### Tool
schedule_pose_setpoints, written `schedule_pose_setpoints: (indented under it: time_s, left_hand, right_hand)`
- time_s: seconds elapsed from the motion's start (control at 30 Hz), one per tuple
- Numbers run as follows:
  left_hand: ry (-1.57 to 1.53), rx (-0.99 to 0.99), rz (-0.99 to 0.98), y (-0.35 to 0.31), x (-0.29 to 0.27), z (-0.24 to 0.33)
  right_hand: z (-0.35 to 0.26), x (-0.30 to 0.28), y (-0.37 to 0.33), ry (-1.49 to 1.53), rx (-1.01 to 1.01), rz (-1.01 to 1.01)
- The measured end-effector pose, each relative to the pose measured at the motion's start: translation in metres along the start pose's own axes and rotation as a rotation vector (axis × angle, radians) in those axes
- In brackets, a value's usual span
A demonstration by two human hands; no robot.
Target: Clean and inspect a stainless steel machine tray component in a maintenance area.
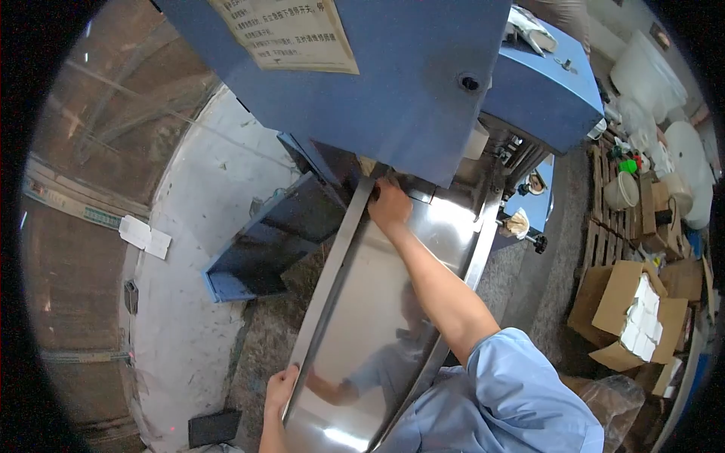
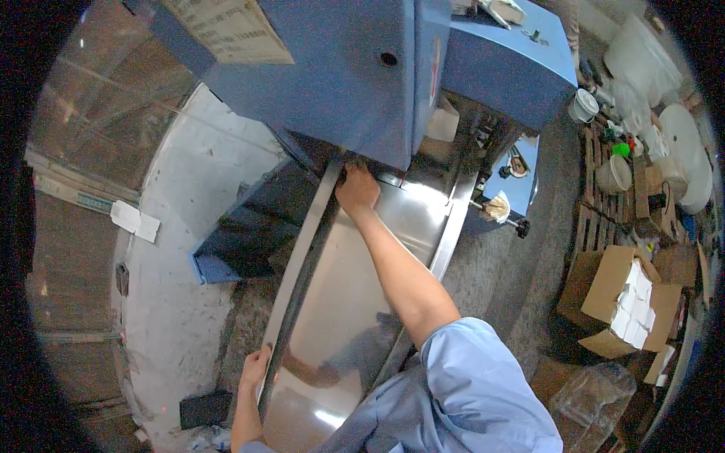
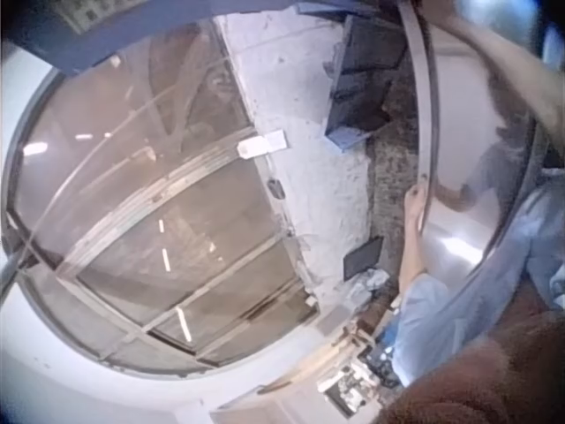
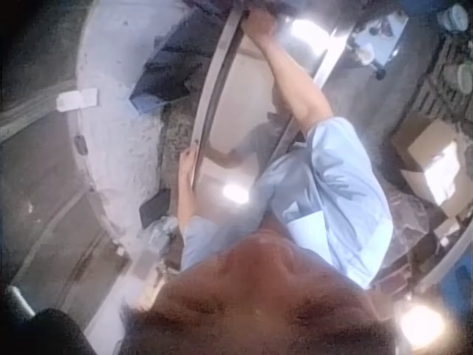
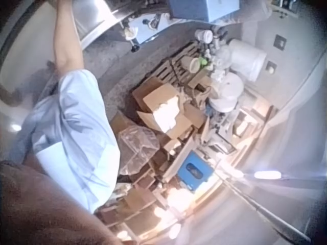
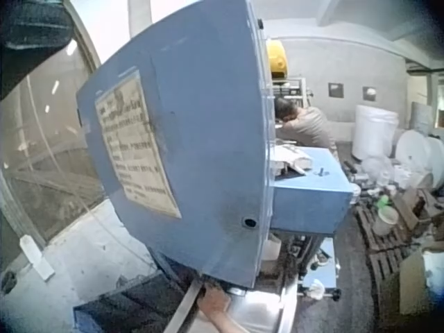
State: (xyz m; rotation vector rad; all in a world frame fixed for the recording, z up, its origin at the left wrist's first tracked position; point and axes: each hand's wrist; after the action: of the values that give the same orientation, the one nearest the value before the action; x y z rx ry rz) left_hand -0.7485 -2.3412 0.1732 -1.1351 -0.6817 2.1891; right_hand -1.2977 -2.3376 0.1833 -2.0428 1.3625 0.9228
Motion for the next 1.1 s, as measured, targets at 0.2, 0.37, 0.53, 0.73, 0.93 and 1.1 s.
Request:
schedule_pose_setpoints:
  time_s: [0.2, 0.37, 0.53, 0.73, 0.93, 1.1]
  left_hand:
    - [0.033, 0.006, -0.019, 0.008, 0.0, -0.014]
    - [-0.01, 0.015, -0.028, 0.006, 0.0, -0.015]
    - [0.011, 0.061, 0.001, -0.009, 0.001, 0.017]
    - [-0.029, 0.038, -0.001, -0.007, 0.003, 0.009]
    - [0.03, 0.054, 0.038, 0.0, 0.002, -0.005]
    - [0.032, 0.031, 0.022, -0.001, 0.002, 0.004]
  right_hand:
    - [0.008, 0.003, 0.001, 0.0, -0.014, -0.077]
    - [0.002, 0.004, -0.001, 0.027, 0.039, -0.078]
    - [0.002, 0.004, 0.001, 0.052, 0.005, 0.013]
    - [0.007, 0.003, 0.003, 0.002, -0.065, -0.019]
    - [0.007, 0.012, 0.002, 0.008, -0.048, 0.052]
    - [0.011, 0.008, 0.0, -0.01, -0.098, 0.157]
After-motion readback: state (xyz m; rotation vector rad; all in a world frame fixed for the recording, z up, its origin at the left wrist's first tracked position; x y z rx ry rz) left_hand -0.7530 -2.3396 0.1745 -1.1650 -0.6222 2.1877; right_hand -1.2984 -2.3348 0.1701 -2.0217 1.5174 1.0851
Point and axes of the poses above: each hand's wrist, its own y-axis towards the middle knuckle, its own x-axis out of the palm, z = x × y, and after that the axes turned 9 degrees about x, right-handed
